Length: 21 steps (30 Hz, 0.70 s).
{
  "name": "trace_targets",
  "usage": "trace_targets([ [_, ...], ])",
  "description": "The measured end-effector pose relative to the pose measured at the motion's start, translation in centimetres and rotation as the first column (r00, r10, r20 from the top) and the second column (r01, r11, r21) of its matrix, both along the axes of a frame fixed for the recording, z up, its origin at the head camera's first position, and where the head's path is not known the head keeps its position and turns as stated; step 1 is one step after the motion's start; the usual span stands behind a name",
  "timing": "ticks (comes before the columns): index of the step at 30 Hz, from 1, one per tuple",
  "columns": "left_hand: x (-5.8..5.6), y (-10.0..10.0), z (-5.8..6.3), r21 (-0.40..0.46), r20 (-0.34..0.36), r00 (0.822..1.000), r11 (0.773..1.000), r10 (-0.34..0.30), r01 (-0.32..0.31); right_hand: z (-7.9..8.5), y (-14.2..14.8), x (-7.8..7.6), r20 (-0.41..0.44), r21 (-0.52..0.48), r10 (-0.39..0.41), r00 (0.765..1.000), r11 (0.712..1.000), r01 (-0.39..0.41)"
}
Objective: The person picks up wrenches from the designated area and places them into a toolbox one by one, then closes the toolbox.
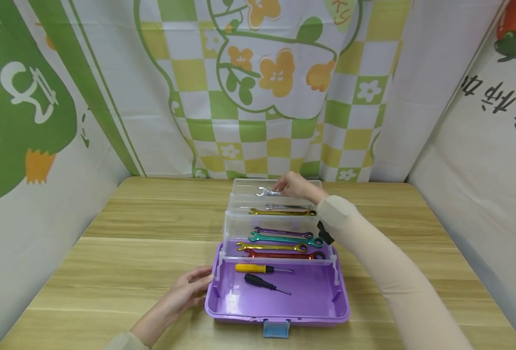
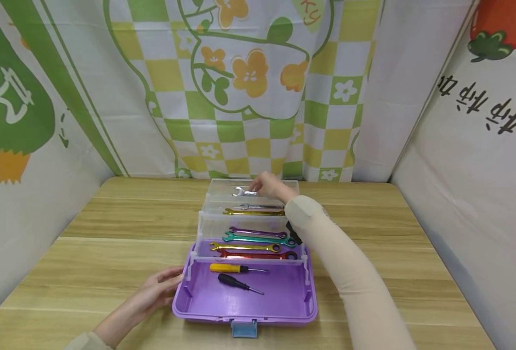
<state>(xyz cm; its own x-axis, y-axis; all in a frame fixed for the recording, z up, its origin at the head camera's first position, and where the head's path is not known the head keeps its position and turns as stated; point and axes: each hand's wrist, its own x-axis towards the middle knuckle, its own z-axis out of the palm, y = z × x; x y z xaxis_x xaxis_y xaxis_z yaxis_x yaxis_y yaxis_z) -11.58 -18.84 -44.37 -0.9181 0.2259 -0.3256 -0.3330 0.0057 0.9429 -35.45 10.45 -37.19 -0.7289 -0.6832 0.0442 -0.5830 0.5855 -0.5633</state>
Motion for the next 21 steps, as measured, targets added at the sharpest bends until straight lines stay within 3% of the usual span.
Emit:
trace_targets([
  [4, 0.0, 0.0, 0.0, -0.005, 0.001, 1.0, 1.0, 0.002, -0.002, -0.6, -0.1, -1.0, 0.017, 0.009, -0.038, 0.999, 0.999, 0.038],
  [6, 0.1, 0.0, 0.0, -0.005, 0.002, 1.0, 1.0, 0.001, -0.001, 1.6, -0.7, 1.2, 0.034, 0.073, -0.095, 0.995, 0.993, 0.093],
  [10, 0.1, 0.0, 0.0, -0.003, 0.006, 1.0, 1.0, 0.004, -0.004, 3.2, -1.1, 3.3, -0.009, 0.076, -0.107, 0.994, 0.991, 0.107],
  [21, -0.2, -0.3, 0.2, 0.003, 0.009, 0.999, 0.999, -0.049, 0.049, 3.6, -1.1, 4.0, -0.031, 0.117, -0.129, 0.991, 0.984, 0.132],
])
